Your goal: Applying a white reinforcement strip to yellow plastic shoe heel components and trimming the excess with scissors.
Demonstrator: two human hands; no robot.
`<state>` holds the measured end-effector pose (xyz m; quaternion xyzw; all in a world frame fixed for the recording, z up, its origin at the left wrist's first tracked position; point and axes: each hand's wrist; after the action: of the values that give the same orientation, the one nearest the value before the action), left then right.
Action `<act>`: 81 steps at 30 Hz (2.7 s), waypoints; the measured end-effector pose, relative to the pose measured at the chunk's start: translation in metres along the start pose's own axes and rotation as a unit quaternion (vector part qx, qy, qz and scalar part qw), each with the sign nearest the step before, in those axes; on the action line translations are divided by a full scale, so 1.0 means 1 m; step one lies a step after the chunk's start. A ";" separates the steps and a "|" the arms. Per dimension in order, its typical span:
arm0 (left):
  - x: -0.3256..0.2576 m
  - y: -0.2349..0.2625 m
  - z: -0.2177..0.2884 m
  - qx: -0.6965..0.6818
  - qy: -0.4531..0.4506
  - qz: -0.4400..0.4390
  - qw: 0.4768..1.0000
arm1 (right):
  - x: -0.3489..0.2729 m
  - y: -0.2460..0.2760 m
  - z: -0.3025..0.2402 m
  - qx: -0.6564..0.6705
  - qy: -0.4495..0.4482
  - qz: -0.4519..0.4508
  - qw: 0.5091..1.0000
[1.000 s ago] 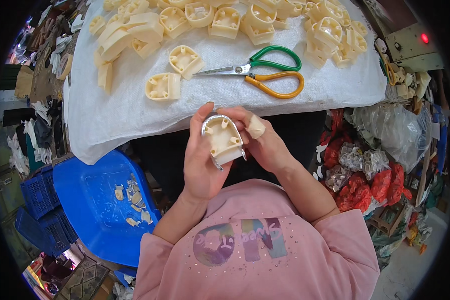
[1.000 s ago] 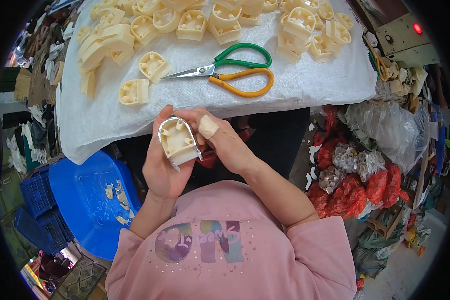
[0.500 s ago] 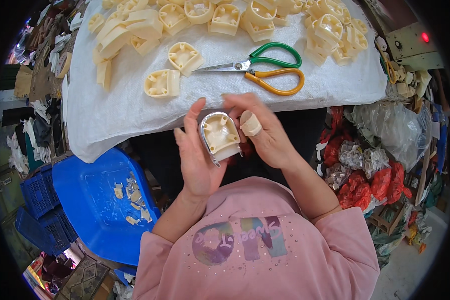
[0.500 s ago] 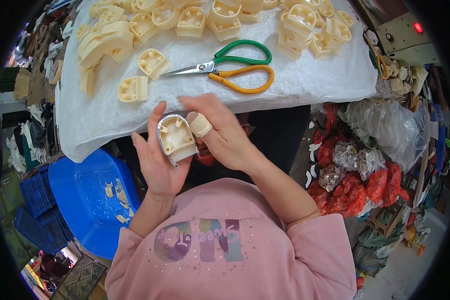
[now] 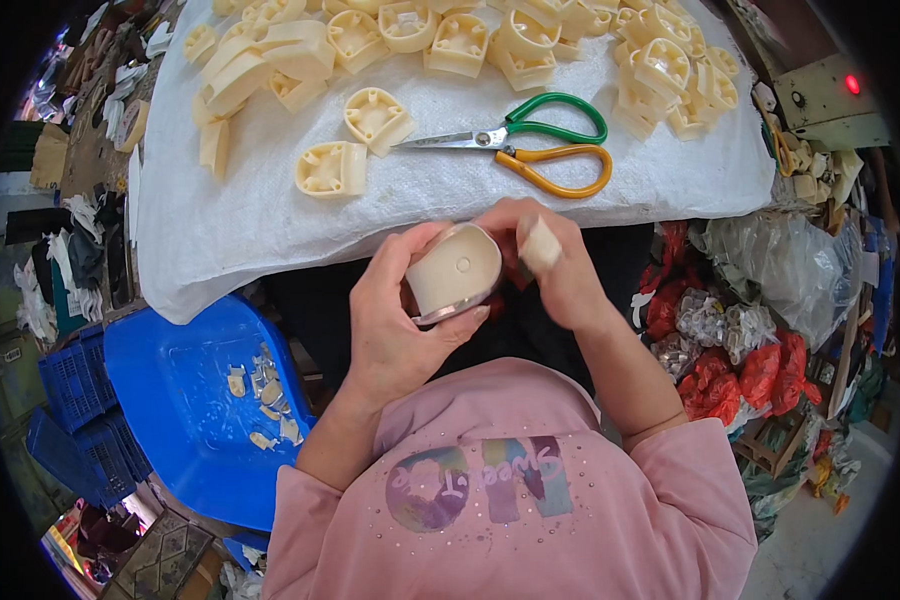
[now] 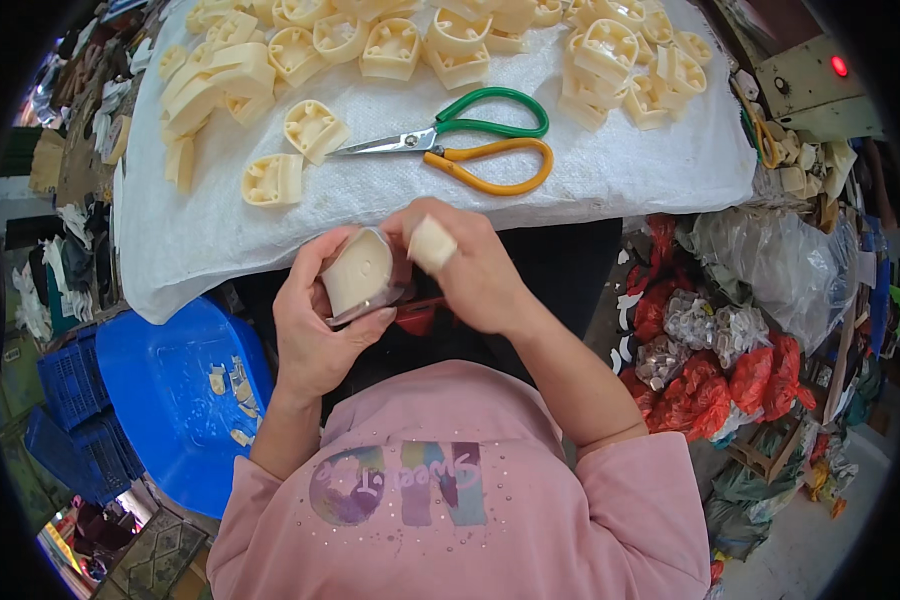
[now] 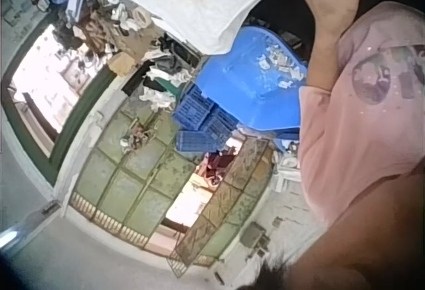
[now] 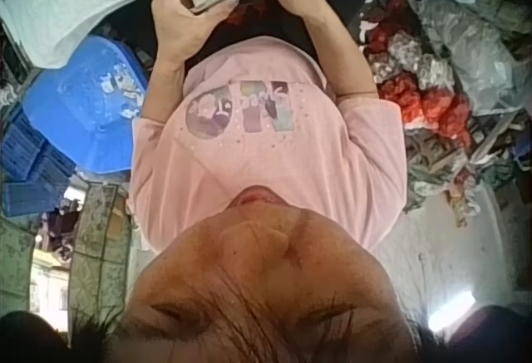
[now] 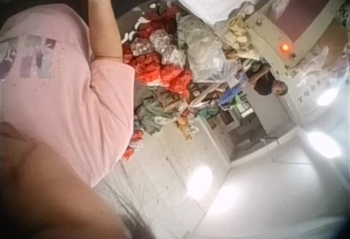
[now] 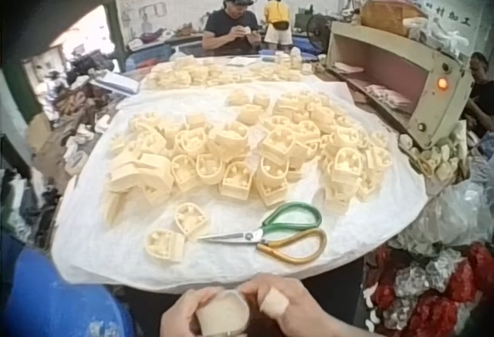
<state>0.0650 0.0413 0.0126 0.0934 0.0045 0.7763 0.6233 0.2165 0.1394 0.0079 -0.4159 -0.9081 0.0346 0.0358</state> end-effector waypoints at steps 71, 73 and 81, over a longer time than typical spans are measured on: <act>0.000 0.007 -0.016 -0.679 0.145 0.008 0.719 | -0.013 -0.027 0.012 -0.186 0.151 0.074 0.968; -0.001 0.004 -0.011 -0.676 0.161 0.024 0.719 | -0.014 -0.031 0.017 -0.184 0.177 0.089 0.963; -0.010 -0.009 -0.020 -0.662 0.155 0.010 0.733 | -0.008 -0.029 0.021 -0.201 0.271 0.097 0.936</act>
<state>0.0723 0.0357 -0.0094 -0.4645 -0.4151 0.5926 0.5106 0.1978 0.1142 -0.0110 -0.4944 -0.8069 -0.2597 0.1925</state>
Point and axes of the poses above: each hand's wrist, its own x-axis towards the middle knuckle, its own y-axis out of the back of the hand, z = x × y, and after that the axes turned 4 degrees about -y, right-handed
